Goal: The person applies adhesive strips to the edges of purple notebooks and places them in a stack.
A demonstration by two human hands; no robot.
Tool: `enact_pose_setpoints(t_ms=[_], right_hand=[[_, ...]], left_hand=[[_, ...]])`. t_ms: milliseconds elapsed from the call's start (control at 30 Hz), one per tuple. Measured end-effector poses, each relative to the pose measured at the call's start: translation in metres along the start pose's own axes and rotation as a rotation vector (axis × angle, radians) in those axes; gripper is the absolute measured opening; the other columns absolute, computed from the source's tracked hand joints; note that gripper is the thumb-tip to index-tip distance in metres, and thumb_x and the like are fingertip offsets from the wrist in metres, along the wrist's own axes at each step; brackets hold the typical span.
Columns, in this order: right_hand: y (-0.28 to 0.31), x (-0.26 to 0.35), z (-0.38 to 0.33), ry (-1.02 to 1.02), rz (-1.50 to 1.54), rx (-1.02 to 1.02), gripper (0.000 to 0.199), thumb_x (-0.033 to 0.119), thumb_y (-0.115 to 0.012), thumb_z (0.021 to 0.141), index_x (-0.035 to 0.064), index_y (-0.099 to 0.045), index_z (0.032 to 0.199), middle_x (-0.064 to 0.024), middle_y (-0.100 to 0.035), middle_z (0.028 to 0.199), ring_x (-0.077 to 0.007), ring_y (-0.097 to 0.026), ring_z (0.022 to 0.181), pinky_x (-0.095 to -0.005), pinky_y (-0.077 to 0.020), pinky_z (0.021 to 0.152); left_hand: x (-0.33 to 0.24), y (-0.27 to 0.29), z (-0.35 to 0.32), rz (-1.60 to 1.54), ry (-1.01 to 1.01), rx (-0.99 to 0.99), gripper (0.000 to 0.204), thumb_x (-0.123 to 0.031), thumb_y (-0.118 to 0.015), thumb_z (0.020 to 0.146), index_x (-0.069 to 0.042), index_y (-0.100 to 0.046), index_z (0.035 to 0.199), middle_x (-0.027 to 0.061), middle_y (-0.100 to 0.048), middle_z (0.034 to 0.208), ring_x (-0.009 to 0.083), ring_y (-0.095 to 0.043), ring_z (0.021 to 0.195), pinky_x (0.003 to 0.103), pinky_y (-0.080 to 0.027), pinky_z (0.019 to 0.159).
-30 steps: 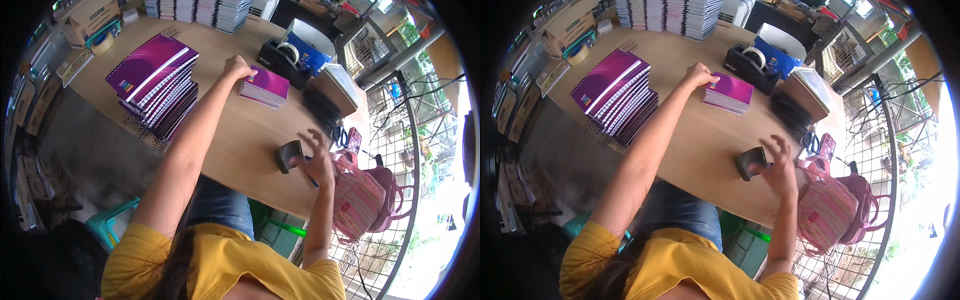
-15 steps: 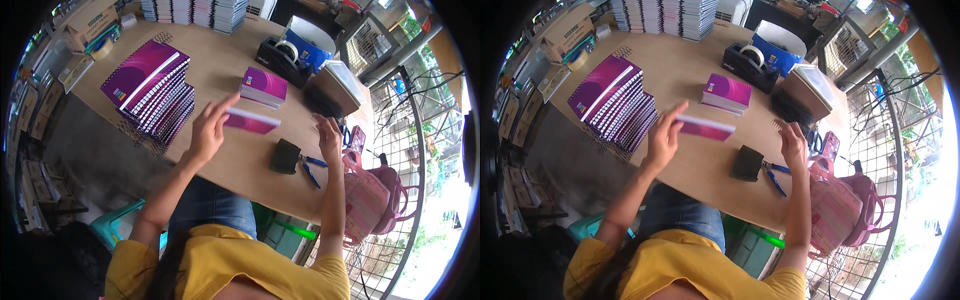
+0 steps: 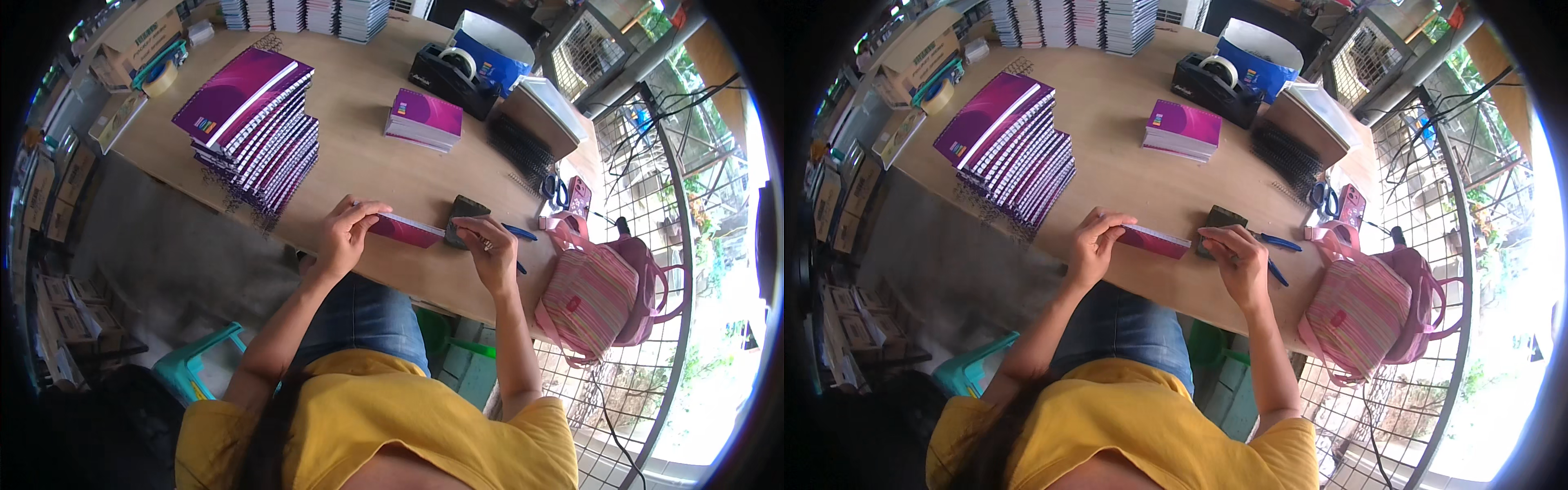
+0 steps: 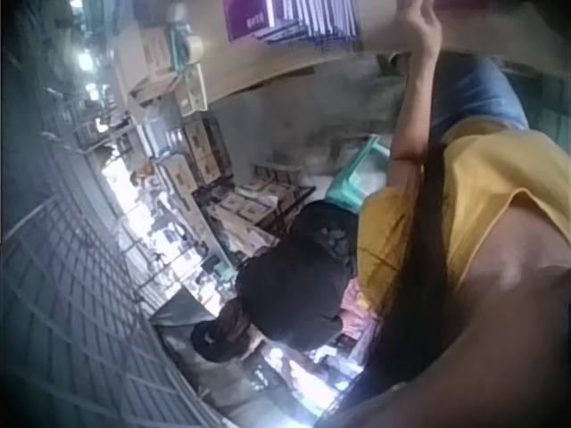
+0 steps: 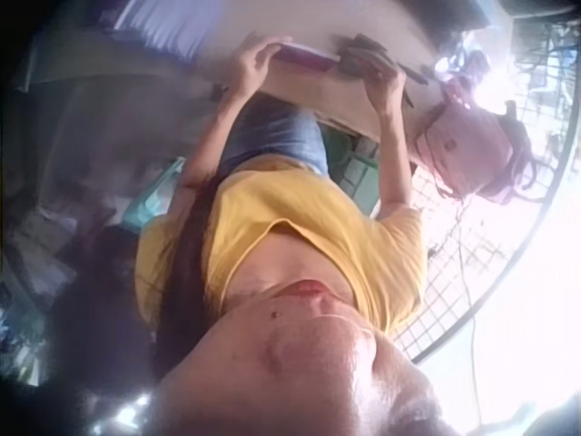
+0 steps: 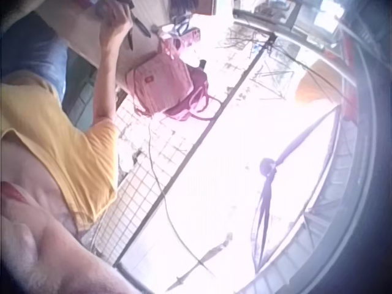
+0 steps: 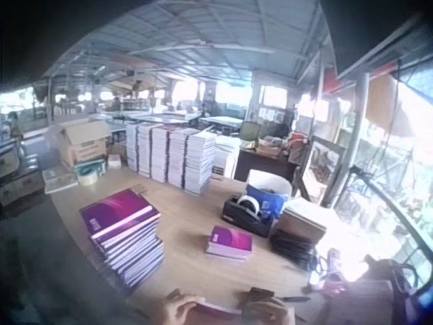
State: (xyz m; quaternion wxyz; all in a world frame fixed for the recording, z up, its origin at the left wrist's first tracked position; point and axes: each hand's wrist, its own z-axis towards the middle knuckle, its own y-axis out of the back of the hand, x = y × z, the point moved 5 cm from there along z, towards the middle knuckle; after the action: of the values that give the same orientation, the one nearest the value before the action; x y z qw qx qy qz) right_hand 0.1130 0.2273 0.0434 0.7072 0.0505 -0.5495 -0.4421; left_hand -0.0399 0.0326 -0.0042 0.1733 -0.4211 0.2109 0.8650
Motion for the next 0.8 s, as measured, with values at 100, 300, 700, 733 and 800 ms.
enact_pose_setpoints(t_ms=[100,300,700,733,800], right_hand=[[-0.004,0.001,0.000,-0.032,0.047,0.101,0.021,-0.005,-0.071,0.085,0.0032,-0.076,0.103,-0.0077,-0.071,0.090,-0.0161,-0.067,0.083,-0.0274,-0.0528,0.076],[-0.007,-0.008,-0.002,0.052,0.112,0.161,0.024,-0.008,-0.072,0.080,0.0049,-0.076,0.099,-0.0087,-0.069,0.096,-0.0200,-0.069,0.086,-0.0316,-0.0561,0.076],[-0.010,-0.016,-0.006,-0.020,0.085,0.273,0.022,-0.007,-0.071,0.082,0.0037,-0.073,0.101,-0.0124,-0.069,0.096,-0.0242,-0.070,0.084,-0.0330,-0.0553,0.072],[-0.009,-0.010,-0.006,0.000,0.052,0.247,0.024,-0.008,-0.070,0.082,0.0028,-0.071,0.104,-0.0124,-0.069,0.093,-0.0221,-0.070,0.083,-0.0321,-0.0546,0.070],[-0.009,0.006,-0.004,0.041,-0.013,0.193,0.029,-0.008,-0.069,0.083,0.0012,-0.068,0.110,-0.0124,-0.070,0.088,-0.0178,-0.069,0.082,-0.0303,-0.0532,0.068]], left_hand=[[0.002,0.001,-0.003,0.058,-0.057,-0.008,0.032,0.014,-0.065,0.084,-0.006,-0.072,0.107,0.0072,-0.073,0.095,0.0231,-0.067,0.086,0.034,-0.056,0.072],[-0.002,0.002,-0.004,0.075,-0.089,-0.024,0.030,0.013,-0.065,0.084,-0.007,-0.072,0.106,0.0075,-0.072,0.094,0.0225,-0.067,0.084,0.033,-0.055,0.071],[0.000,-0.001,-0.005,0.077,-0.060,-0.060,0.029,0.013,-0.064,0.086,-0.007,-0.073,0.105,0.0082,-0.068,0.091,0.0223,-0.068,0.081,0.034,-0.056,0.071],[0.000,0.000,-0.005,0.073,-0.063,-0.060,0.029,0.013,-0.064,0.085,-0.007,-0.073,0.105,0.0083,-0.068,0.091,0.0223,-0.068,0.081,0.034,-0.056,0.071],[0.001,0.001,-0.005,0.064,-0.069,-0.059,0.030,0.013,-0.065,0.085,-0.007,-0.073,0.105,0.0086,-0.068,0.091,0.0223,-0.068,0.082,0.035,-0.056,0.071]])
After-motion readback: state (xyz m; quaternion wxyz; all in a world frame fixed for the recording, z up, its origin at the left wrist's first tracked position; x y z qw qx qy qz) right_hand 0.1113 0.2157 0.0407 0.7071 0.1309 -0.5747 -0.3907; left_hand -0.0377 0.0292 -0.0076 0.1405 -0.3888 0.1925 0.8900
